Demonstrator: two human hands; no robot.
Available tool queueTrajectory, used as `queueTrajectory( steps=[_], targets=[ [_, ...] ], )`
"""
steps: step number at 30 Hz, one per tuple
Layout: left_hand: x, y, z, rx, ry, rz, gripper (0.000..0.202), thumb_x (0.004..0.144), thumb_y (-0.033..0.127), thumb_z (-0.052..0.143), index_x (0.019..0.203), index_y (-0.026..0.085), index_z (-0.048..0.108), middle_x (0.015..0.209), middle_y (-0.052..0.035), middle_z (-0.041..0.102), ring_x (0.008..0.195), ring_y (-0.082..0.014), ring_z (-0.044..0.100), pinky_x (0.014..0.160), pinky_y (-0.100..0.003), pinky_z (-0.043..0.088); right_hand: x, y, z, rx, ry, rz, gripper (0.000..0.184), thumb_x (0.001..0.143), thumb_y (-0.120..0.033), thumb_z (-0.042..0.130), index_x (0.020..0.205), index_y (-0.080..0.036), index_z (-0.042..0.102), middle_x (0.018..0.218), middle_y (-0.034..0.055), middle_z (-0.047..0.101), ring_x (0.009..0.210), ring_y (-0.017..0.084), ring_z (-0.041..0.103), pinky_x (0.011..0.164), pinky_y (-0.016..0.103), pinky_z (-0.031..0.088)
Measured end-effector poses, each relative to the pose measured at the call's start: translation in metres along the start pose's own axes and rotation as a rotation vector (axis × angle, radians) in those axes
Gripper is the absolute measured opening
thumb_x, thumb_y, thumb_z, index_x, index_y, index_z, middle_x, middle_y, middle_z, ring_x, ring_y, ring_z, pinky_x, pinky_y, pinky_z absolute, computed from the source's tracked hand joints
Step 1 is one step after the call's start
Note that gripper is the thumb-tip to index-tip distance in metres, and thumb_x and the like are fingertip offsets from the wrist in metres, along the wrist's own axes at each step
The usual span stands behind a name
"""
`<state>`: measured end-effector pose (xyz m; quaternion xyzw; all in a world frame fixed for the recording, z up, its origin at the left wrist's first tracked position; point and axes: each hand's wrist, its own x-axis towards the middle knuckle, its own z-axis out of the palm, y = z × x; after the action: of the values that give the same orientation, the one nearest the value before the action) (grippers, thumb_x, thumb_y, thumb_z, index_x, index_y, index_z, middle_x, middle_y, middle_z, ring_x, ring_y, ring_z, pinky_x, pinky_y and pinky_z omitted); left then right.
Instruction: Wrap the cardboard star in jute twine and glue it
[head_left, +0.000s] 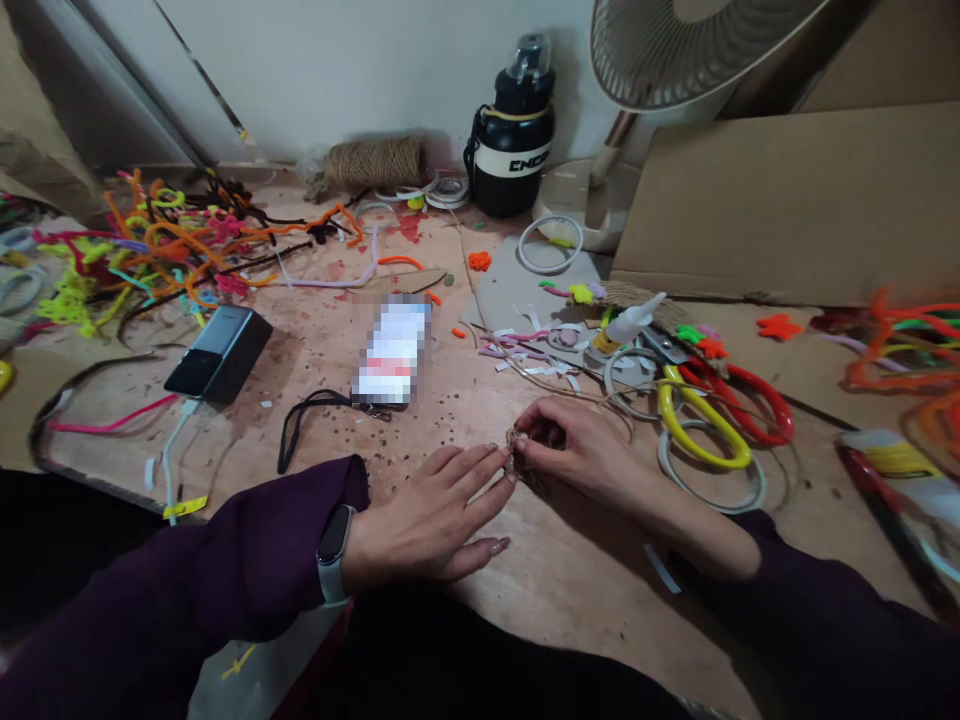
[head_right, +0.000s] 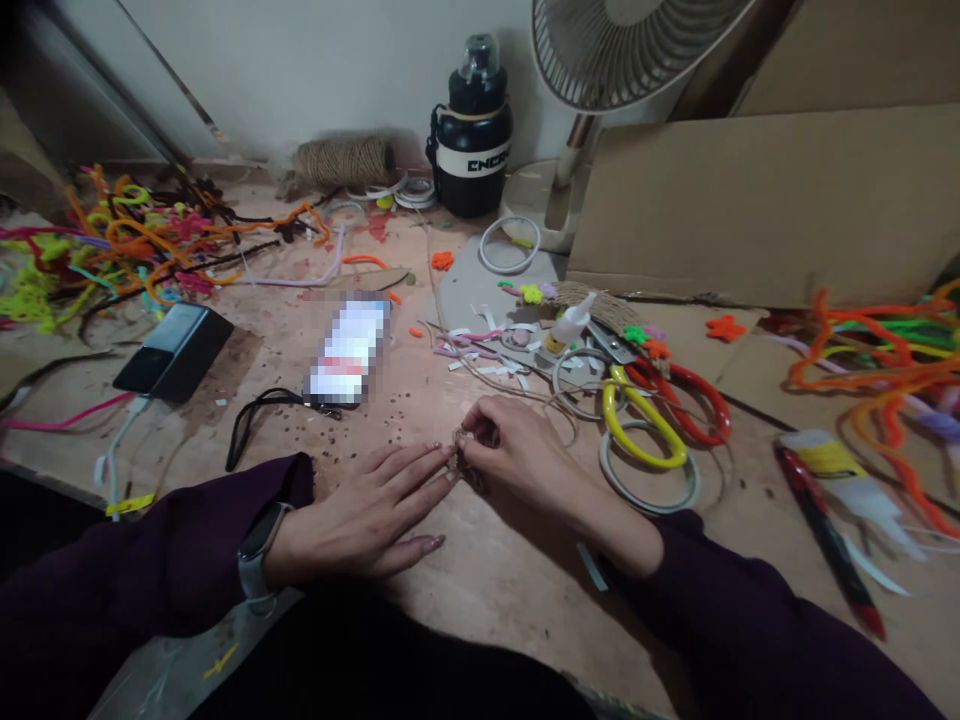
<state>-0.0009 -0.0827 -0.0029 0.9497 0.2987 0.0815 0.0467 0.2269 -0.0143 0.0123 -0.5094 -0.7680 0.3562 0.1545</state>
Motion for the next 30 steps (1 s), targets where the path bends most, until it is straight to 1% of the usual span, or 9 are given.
queueTrajectory(
  steps=[2, 7, 12, 15, 22, 27, 30],
  targets=[
    [0.0, 0.0, 0.0, -0.012, -0.018, 0.0, 0.057, 0.101, 0.051, 0.042, 0.14, 0.01, 0.049, 0.149, -0.0202, 0.047, 0.136, -0.0312, 0.046, 0.107, -0.044, 0.04, 0.0, -0.001, -0.001, 0.018, 0.0, 0.007, 0.011, 0.083, -0.031, 0.063, 0.083, -0.021, 0.066, 0.074, 0.0007, 0.067, 0.066, 0.015, 0.058, 0.061, 0.028, 0.042],
    [0.001, 0.0, 0.0, -0.019, -0.016, -0.012, 0.055, 0.101, 0.051, 0.043, 0.138, 0.01, 0.05, 0.148, -0.0197, 0.048, 0.135, -0.0308, 0.047, 0.108, -0.044, 0.04, 0.0, -0.004, -0.006, 0.118, -0.083, 0.067, 0.016, 0.085, -0.034, 0.059, 0.085, -0.02, 0.067, 0.074, 0.0007, 0.068, 0.064, 0.015, 0.058, 0.058, 0.027, 0.044],
    [0.002, 0.001, 0.001, 0.004, 0.02, -0.011, 0.056, 0.099, 0.051, 0.046, 0.137, 0.011, 0.05, 0.146, -0.0189, 0.051, 0.133, -0.0304, 0.048, 0.106, -0.043, 0.041, 0.001, -0.001, -0.002, 0.025, -0.021, 0.045, 0.011, 0.083, -0.032, 0.062, 0.083, -0.021, 0.066, 0.073, -0.0001, 0.067, 0.065, 0.015, 0.059, 0.059, 0.028, 0.043],
    [0.003, 0.001, 0.002, 0.018, 0.024, -0.013, 0.055, 0.099, 0.051, 0.046, 0.137, 0.011, 0.05, 0.145, -0.0177, 0.052, 0.133, -0.0297, 0.049, 0.106, -0.042, 0.041, 0.001, 0.001, 0.001, 0.009, -0.003, 0.034, 0.011, 0.082, -0.031, 0.063, 0.082, -0.021, 0.066, 0.071, -0.0002, 0.066, 0.065, 0.015, 0.059, 0.059, 0.028, 0.042],
    [0.002, 0.001, 0.002, 0.022, 0.048, -0.01, 0.052, 0.099, 0.05, 0.045, 0.133, 0.011, 0.053, 0.143, -0.0177, 0.054, 0.132, -0.0289, 0.05, 0.106, -0.041, 0.042, 0.003, -0.001, -0.001, 0.01, -0.037, 0.048, 0.01, 0.082, -0.031, 0.063, 0.082, -0.022, 0.065, 0.072, 0.0001, 0.067, 0.066, 0.015, 0.058, 0.06, 0.028, 0.042],
    [0.002, 0.0, 0.0, 0.005, 0.018, -0.002, 0.054, 0.101, 0.051, 0.041, 0.135, 0.011, 0.051, 0.145, -0.0184, 0.052, 0.133, -0.0295, 0.049, 0.108, -0.042, 0.04, 0.004, -0.009, -0.004, 0.019, -0.053, 0.111, 0.009, 0.08, -0.029, 0.062, 0.079, -0.021, 0.065, 0.073, 0.0011, 0.067, 0.066, 0.016, 0.058, 0.06, 0.028, 0.041],
    [0.001, -0.001, -0.002, -0.023, 0.004, -0.001, 0.054, 0.101, 0.05, 0.042, 0.137, 0.01, 0.05, 0.148, -0.0195, 0.048, 0.135, -0.0315, 0.047, 0.109, -0.044, 0.04, 0.004, -0.01, -0.006, 0.071, -0.084, 0.138, 0.014, 0.081, -0.032, 0.06, 0.081, -0.02, 0.066, 0.073, 0.0014, 0.067, 0.065, 0.016, 0.057, 0.059, 0.028, 0.041]
  ],
)
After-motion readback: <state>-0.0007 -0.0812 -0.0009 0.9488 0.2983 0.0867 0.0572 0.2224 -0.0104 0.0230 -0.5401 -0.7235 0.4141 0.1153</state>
